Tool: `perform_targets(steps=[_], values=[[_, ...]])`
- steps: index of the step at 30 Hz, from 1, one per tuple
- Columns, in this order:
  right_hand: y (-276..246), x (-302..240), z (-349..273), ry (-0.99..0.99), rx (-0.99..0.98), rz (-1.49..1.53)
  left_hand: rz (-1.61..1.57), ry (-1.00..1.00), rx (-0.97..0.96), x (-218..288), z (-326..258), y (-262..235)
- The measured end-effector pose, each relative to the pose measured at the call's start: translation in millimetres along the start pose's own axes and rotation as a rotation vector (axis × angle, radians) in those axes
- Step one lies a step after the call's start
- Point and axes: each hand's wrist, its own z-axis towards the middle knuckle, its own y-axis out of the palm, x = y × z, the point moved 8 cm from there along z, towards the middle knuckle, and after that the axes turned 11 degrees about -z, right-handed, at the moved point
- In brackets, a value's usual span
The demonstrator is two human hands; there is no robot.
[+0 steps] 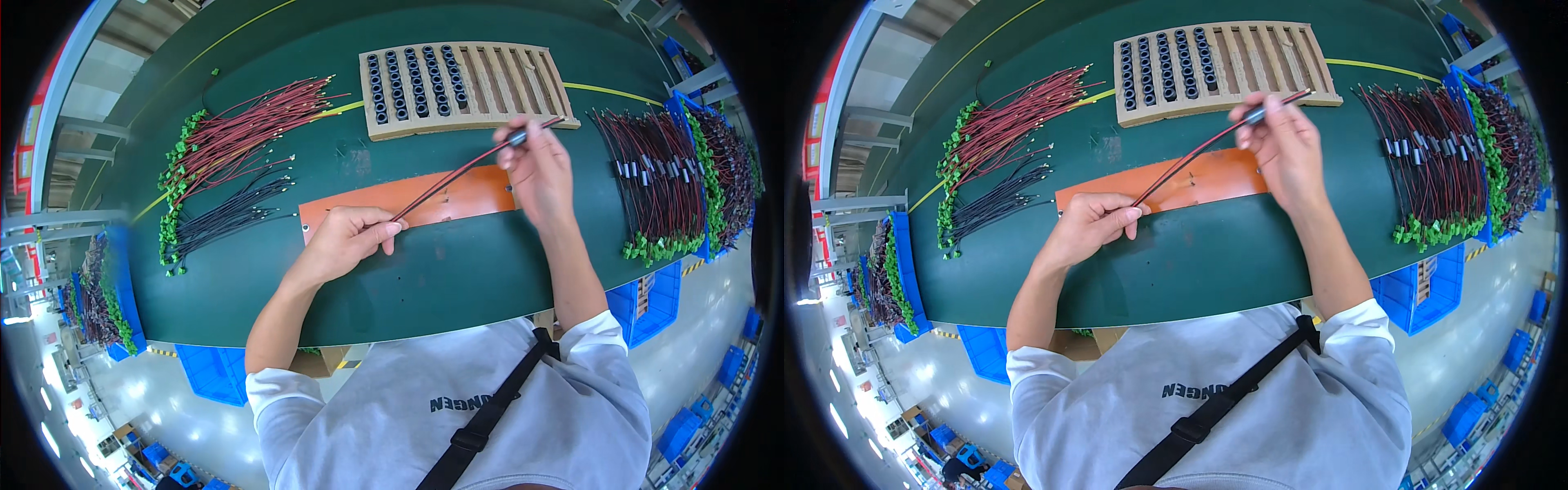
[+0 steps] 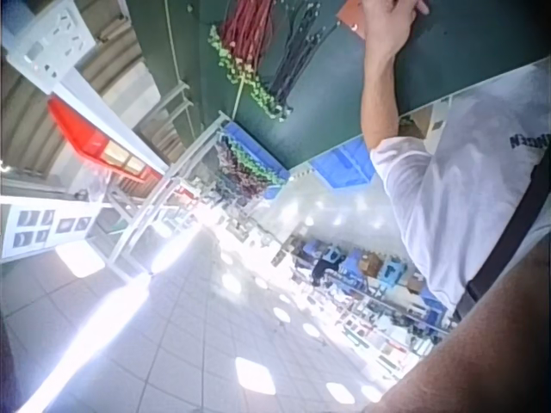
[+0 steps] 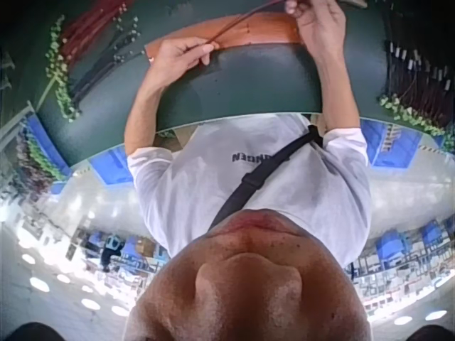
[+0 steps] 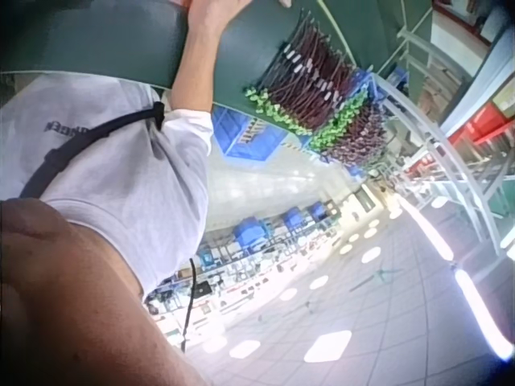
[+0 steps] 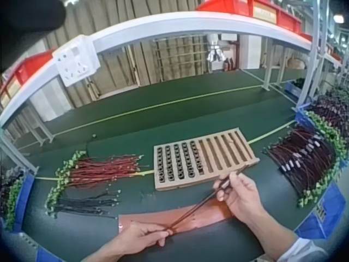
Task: The person assembles wire harnesses by inserting red and black wires into a small black cylindrical connector. They use a copper-colored jig to hold the wires in place while manipulating the connector. The person handles the wires one at a time, sliding the connector onto the paired wires and then placing the finished assembly on the table.
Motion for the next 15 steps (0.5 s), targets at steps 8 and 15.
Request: perform_targets(steps=[8, 15], values=[[91.6, 55.9, -38.9, 0.242, -0.45, -0.281, 0.184, 0.307, 0.136, 33.5, -19.7, 1.3], [116.1, 68.9, -39.8, 0.218, -0.463, -0.265, 0.26, 0.269, 0.188, 38.4, -46.1, -23.8]])
